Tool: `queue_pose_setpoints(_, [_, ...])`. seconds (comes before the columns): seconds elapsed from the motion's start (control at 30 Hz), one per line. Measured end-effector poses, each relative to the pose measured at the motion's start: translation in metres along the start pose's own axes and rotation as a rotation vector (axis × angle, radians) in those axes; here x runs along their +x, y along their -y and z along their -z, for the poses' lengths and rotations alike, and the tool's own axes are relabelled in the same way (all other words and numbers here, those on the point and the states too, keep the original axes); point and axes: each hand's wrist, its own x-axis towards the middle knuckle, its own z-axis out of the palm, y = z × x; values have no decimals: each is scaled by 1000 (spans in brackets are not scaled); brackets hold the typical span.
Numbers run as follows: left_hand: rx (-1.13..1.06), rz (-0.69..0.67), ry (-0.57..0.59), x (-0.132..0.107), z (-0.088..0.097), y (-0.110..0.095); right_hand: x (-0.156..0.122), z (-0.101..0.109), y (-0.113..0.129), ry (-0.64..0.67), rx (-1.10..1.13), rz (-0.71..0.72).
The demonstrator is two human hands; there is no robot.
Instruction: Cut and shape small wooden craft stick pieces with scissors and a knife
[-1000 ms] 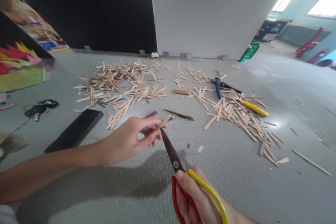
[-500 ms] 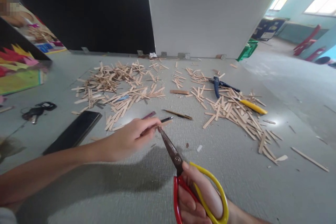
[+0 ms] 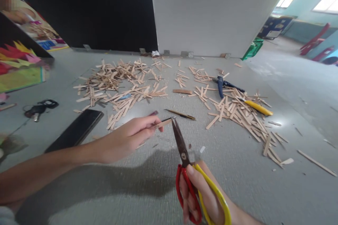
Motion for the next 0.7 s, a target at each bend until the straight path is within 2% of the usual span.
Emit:
queue_pose_setpoints(0.13, [-110, -71, 19, -5, 0, -2, -9, -2, 9, 70, -136, 76])
queue_pose_setpoints(0.27, [-110, -131, 28, -12, -1, -8, -24, -4, 18, 23, -279, 30])
queue_pose_setpoints(0.4, [-115, -121, 51, -18, -4, -12, -30, -3, 14, 77, -303, 40])
queue_pose_setpoints(0.53, [-131, -140, 52, -23, -6, -11, -28, -7, 13, 19, -338, 84])
queue_pose_setpoints(0.7, [-135, -146, 21, -26, -5, -11, -26, -17, 31, -34, -512, 34])
